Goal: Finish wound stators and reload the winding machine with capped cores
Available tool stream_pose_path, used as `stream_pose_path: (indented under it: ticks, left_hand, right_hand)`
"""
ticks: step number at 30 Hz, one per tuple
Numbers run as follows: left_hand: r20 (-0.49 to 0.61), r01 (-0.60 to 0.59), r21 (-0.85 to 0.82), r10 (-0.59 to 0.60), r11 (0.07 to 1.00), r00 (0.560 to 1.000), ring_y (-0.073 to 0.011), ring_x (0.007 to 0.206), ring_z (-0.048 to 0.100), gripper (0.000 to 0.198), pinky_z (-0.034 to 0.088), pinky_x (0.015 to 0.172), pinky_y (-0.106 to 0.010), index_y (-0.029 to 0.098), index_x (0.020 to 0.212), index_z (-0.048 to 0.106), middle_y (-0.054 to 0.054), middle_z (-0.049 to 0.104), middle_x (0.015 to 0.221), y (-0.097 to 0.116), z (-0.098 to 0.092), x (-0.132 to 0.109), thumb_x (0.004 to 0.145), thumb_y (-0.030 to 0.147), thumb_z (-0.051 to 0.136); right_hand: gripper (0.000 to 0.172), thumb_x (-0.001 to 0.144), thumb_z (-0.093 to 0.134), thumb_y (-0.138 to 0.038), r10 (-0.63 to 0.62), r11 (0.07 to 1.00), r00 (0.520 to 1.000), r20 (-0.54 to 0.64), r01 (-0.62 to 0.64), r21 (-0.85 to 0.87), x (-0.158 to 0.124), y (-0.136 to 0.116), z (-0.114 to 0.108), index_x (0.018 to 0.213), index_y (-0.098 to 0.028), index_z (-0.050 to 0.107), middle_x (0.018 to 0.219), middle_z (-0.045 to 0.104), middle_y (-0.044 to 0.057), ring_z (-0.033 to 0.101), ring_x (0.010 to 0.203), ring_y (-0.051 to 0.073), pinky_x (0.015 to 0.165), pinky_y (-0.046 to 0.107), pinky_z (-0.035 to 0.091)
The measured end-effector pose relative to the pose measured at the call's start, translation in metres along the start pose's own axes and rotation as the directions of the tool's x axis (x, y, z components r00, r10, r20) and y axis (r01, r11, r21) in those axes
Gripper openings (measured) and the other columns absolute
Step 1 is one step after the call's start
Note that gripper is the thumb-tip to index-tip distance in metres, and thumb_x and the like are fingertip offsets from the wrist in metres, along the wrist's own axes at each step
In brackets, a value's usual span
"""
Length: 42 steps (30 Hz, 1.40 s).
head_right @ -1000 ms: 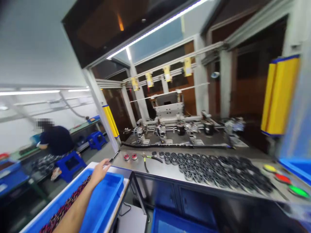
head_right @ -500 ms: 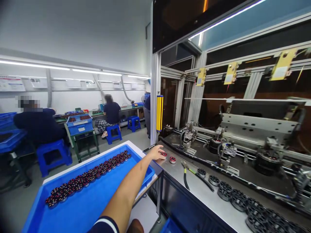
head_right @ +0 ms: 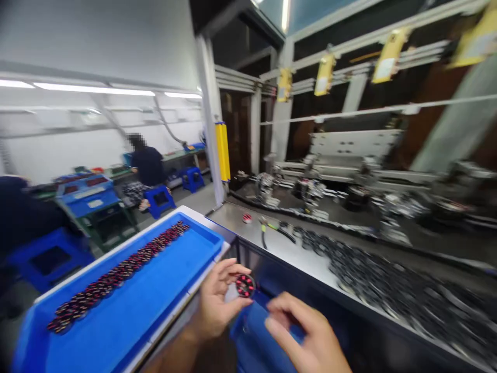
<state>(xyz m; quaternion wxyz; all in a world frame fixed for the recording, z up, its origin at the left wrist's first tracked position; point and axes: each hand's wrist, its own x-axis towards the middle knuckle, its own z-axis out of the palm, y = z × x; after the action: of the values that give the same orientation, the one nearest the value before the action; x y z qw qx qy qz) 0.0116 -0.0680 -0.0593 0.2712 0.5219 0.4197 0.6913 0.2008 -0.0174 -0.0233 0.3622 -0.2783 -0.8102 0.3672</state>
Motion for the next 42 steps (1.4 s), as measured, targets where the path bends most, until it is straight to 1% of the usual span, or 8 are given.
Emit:
stream_pose_path:
  ticks: [4, 8, 13, 19, 25, 29, 34, 42]
  left_hand:
    - [0.100, -0.085, 0.007, 0.083, 0.996, 0.992, -0.0194, 0.103, 0.070, 0.069, 0.058, 0.089, -0.028, 0.031, 0.132, 0.051, -0.006, 0.073, 0.115, 0.013, 0.003, -0.039, 0.074, 0.004, 0.077]
    - [0.131, -0.077, -0.031, 0.081, 0.997, 0.988, -0.0172, 0.106, 0.070, 0.068, 0.058, 0.092, -0.025, 0.031, 0.132, 0.054, -0.003, 0.074, 0.116, 0.019, 0.005, -0.038, 0.074, 0.002, 0.076]
    - [0.186, 0.043, -0.161, -0.013, 0.986, 0.983, -0.0147, 0.098, 0.073, 0.062, 0.060, 0.084, -0.020, 0.032, 0.130, 0.054, -0.002, 0.076, 0.110, 0.030, 0.012, -0.034, 0.077, 0.010, 0.076]
    - [0.160, -0.074, -0.114, 0.092, 0.991, 0.983, -0.0168, 0.107, 0.070, 0.062, 0.058, 0.092, -0.025, 0.030, 0.131, 0.054, -0.003, 0.073, 0.115, 0.025, 0.016, -0.033, 0.078, 0.003, 0.073]
    - [0.169, -0.124, -0.002, 0.123, 0.992, 0.978, -0.0165, 0.106, 0.070, 0.067, 0.058, 0.091, -0.025, 0.029, 0.133, 0.053, -0.004, 0.073, 0.113, 0.021, 0.021, -0.033, 0.076, -0.001, 0.071]
    - [0.148, -0.123, -0.025, 0.126, 0.992, 0.981, -0.0171, 0.105, 0.070, 0.064, 0.059, 0.089, -0.026, 0.029, 0.131, 0.054, -0.004, 0.072, 0.113, 0.022, 0.021, -0.033, 0.076, 0.000, 0.071]
    - [0.155, -0.096, -0.032, 0.100, 0.995, 0.983, -0.0154, 0.102, 0.070, 0.065, 0.059, 0.088, -0.024, 0.029, 0.129, 0.055, -0.002, 0.072, 0.111, 0.021, 0.022, -0.032, 0.074, -0.001, 0.073]
    - [0.149, 0.008, -0.026, -0.004, 1.000, 0.989, -0.0182, 0.100, 0.072, 0.058, 0.061, 0.084, -0.026, 0.026, 0.125, 0.055, -0.006, 0.075, 0.110, 0.021, 0.025, -0.026, 0.075, 0.006, 0.075]
  right_hand:
    - [0.043, 0.083, 0.063, -0.053, 0.219, 0.925, 0.967, 0.127, -0.247, 0.289, 0.000, -0.038, 0.004, 0.060, -0.018, 0.056, 0.057, 0.055, -0.001, 0.048, 0.054, 0.011, 0.054, 0.024, 0.040]
    - [0.044, 0.077, 0.072, -0.054, 0.356, 0.742, 0.906, 0.227, -0.422, 0.521, -0.010, -0.031, 0.004, 0.060, -0.016, 0.058, 0.054, 0.053, -0.004, 0.044, 0.050, 0.008, 0.051, 0.022, 0.033]
    - [0.047, 0.065, 0.083, -0.050, 0.153, 0.390, 0.890, 0.429, -0.453, 0.802, -0.035, 0.007, -0.009, 0.049, -0.014, 0.057, 0.045, 0.054, -0.004, 0.041, 0.036, 0.005, 0.040, 0.020, 0.028]
    - [0.047, 0.050, 0.094, -0.037, 0.277, 0.348, 0.875, 0.397, -0.476, 0.808, -0.055, 0.008, 0.028, 0.083, -0.014, 0.069, 0.075, 0.073, 0.002, 0.065, 0.061, 0.010, 0.055, 0.019, 0.047]
    - [0.033, 0.070, 0.083, -0.039, 0.321, 0.238, 0.873, 0.366, -0.448, 0.862, -0.060, -0.007, 0.046, 0.079, -0.011, 0.068, 0.063, 0.070, 0.002, 0.061, 0.046, 0.009, 0.046, 0.019, 0.048]
    - [0.040, 0.069, 0.083, -0.042, 0.333, 0.172, 0.889, 0.314, -0.385, 0.907, -0.056, -0.004, 0.041, 0.085, -0.010, 0.067, 0.073, 0.072, 0.006, 0.068, 0.059, 0.013, 0.048, 0.021, 0.052]
    - [0.037, 0.062, 0.089, -0.033, 0.401, 0.147, 0.854, 0.331, -0.417, 0.897, -0.050, -0.004, 0.048, 0.076, -0.012, 0.062, 0.060, 0.070, 0.001, 0.061, 0.044, 0.009, 0.044, 0.018, 0.050]
    - [0.032, 0.060, 0.088, -0.037, 0.434, 0.284, 0.832, 0.345, -0.489, 0.825, -0.053, -0.005, 0.040, 0.067, -0.012, 0.069, 0.047, 0.062, -0.004, 0.049, 0.033, 0.003, 0.034, 0.012, 0.038]
